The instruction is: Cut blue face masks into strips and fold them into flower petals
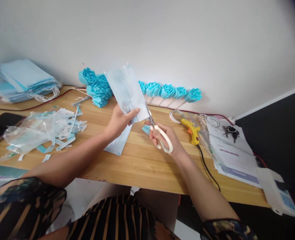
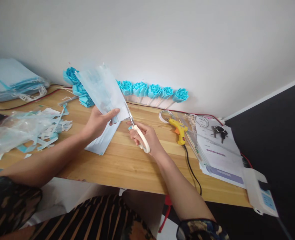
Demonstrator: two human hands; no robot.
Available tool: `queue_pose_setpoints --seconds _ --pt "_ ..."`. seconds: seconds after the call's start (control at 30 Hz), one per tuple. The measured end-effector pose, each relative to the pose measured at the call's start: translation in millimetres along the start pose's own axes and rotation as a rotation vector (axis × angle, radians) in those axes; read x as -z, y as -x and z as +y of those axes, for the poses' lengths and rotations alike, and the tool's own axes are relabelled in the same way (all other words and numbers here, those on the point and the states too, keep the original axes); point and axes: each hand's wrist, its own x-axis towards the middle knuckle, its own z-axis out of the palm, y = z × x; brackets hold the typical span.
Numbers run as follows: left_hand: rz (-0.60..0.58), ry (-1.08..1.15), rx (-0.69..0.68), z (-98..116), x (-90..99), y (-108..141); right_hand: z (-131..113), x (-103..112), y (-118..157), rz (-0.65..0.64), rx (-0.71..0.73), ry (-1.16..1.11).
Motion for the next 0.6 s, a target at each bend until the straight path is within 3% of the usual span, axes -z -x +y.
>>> queue_pose_setpoints --seconds 0.6 --pt "0.002 -0.006 0.006 1.1 -0.1 0.2 -1.5 -1.6 -0.9 0.041 -0.019 0.023"
